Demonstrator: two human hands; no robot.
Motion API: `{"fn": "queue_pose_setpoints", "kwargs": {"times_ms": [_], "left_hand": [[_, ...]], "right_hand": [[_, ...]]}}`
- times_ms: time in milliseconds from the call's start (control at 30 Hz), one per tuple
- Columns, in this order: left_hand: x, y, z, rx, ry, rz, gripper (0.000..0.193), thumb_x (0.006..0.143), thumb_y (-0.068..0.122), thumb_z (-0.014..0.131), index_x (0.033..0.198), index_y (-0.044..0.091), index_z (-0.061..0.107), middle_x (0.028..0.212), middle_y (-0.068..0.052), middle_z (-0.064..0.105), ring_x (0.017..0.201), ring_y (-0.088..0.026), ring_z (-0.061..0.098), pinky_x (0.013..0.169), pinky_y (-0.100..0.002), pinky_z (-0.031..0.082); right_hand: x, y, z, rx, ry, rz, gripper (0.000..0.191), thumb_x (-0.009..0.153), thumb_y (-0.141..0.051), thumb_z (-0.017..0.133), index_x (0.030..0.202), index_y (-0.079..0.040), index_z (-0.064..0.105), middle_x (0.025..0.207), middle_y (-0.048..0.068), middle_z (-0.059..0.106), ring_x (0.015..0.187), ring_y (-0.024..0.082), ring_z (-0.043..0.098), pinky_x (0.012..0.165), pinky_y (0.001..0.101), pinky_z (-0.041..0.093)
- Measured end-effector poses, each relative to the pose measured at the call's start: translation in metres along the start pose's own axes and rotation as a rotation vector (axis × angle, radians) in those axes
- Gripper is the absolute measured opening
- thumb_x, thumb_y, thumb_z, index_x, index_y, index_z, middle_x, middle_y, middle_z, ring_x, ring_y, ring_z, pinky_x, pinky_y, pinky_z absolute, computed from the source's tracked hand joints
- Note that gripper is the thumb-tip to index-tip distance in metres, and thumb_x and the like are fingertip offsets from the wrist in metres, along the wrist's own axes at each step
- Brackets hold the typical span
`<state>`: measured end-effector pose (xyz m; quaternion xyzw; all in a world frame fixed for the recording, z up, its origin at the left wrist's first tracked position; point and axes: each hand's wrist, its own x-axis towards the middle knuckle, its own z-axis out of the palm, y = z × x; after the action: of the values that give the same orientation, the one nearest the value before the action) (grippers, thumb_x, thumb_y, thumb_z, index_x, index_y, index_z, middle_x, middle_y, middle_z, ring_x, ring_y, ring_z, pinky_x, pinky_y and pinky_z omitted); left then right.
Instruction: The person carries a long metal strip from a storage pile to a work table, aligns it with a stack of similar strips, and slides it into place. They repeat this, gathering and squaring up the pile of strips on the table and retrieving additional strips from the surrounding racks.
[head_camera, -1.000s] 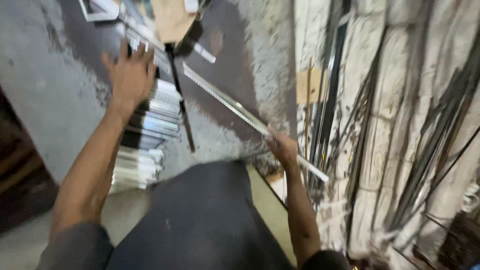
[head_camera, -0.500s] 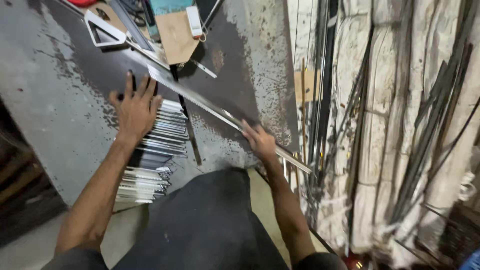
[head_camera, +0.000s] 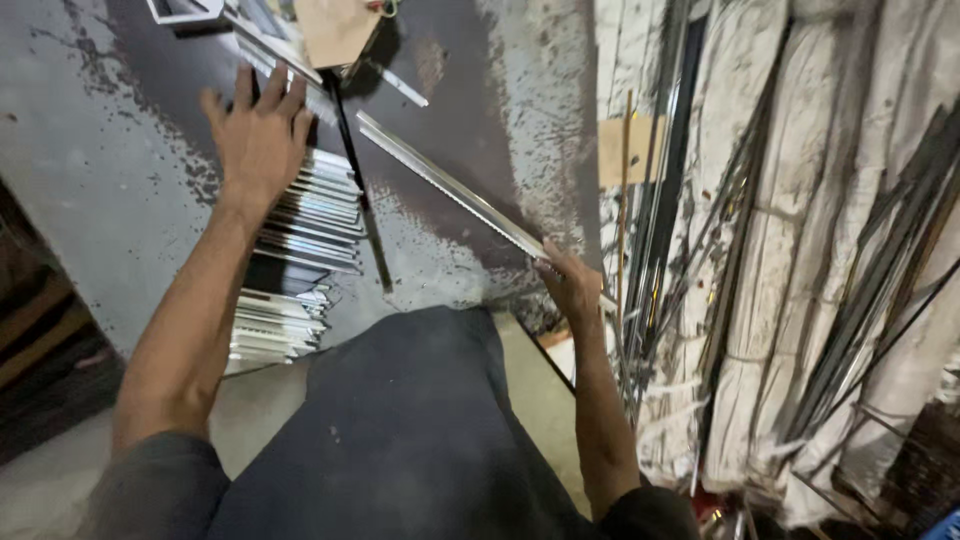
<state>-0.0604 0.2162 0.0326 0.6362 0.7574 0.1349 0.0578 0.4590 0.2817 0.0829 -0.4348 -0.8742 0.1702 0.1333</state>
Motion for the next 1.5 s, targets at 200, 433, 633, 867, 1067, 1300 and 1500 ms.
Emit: {"fn": "queue_pose_setpoints", "kwargs": {"times_ms": [200, 433, 633, 867, 1067, 1300, 1500], "left_hand": [[-0.049, 0.018, 0.006, -0.023, -0.066, -0.034, 0.038, 0.114, 0.033, 0.052, 0.143, 0.013, 0.068, 0.15, -0.009, 0.063, 0.144, -0.041, 0.047, 0.099, -0.08, 0.024], [-0.056, 0.008, -0.001, -0.111, -0.01, -0.034, 0.039, 0.115, 0.033, 0.051, 0.144, 0.012, 0.066, 0.153, -0.009, 0.06, 0.152, -0.039, 0.038, 0.102, -0.075, 0.024], [-0.056, 0.009, 0.019, -0.086, 0.034, -0.011, 0.037, 0.12, 0.03, 0.048, 0.149, 0.01, 0.059, 0.161, -0.012, 0.053, 0.156, -0.039, 0.036, 0.102, -0.071, 0.024], [-0.005, 0.002, 0.001, -0.093, -0.152, -0.129, 0.033, 0.121, 0.036, 0.053, 0.148, 0.018, 0.061, 0.163, -0.007, 0.053, 0.151, -0.04, 0.038, 0.108, -0.078, 0.024], [0.006, 0.01, -0.02, -0.034, -0.125, -0.025, 0.047, 0.11, 0.041, 0.051, 0.145, 0.013, 0.065, 0.153, -0.015, 0.057, 0.144, -0.044, 0.039, 0.099, -0.083, 0.02], [-0.049, 0.012, -0.01, -0.078, -0.16, -0.035, 0.044, 0.115, 0.043, 0.045, 0.143, 0.015, 0.066, 0.152, -0.01, 0.059, 0.149, -0.042, 0.039, 0.105, -0.083, 0.019], [-0.018, -0.006, -0.008, -0.126, -0.084, 0.028, 0.048, 0.118, 0.045, 0.046, 0.147, 0.011, 0.063, 0.158, -0.012, 0.058, 0.154, -0.04, 0.037, 0.105, -0.079, 0.021]], "right_hand": [[-0.01, -0.017, -0.005, 0.014, 0.021, 0.079, 0.04, 0.09, -0.021, 0.083, 0.129, -0.017, 0.076, 0.088, 0.004, 0.073, 0.068, 0.02, 0.07, 0.06, 0.0339, 0.055], [0.021, -0.063, 0.024, 0.054, -0.045, 0.045, 0.041, 0.093, -0.027, 0.08, 0.132, -0.022, 0.072, 0.091, 0.004, 0.07, 0.069, 0.021, 0.069, 0.062, 0.0354, 0.056], [0.059, -0.083, 0.083, 0.048, -0.194, 0.106, 0.041, 0.097, -0.031, 0.079, 0.137, -0.028, 0.069, 0.099, 0.006, 0.066, 0.08, 0.026, 0.068, 0.065, 0.04, 0.056], [0.046, -0.035, 0.068, 0.047, -0.163, 0.08, 0.049, 0.09, -0.029, 0.082, 0.137, -0.024, 0.07, 0.089, 0.004, 0.066, 0.075, 0.024, 0.066, 0.06, 0.0367, 0.053], [0.035, -0.032, 0.033, 0.065, 0.094, -0.03, 0.042, 0.091, -0.022, 0.084, 0.132, -0.019, 0.072, 0.097, 0.008, 0.07, 0.078, 0.023, 0.068, 0.068, 0.0364, 0.057], [0.035, -0.07, 0.028, 0.056, 0.045, -0.022, 0.039, 0.092, -0.017, 0.081, 0.13, -0.015, 0.073, 0.104, 0.01, 0.07, 0.077, 0.024, 0.07, 0.067, 0.0356, 0.058], [0.103, -0.112, 0.062, 0.156, -0.02, 0.039, 0.041, 0.093, -0.016, 0.079, 0.133, -0.019, 0.071, 0.105, 0.01, 0.064, 0.082, 0.025, 0.068, 0.07, 0.037, 0.058]]}}
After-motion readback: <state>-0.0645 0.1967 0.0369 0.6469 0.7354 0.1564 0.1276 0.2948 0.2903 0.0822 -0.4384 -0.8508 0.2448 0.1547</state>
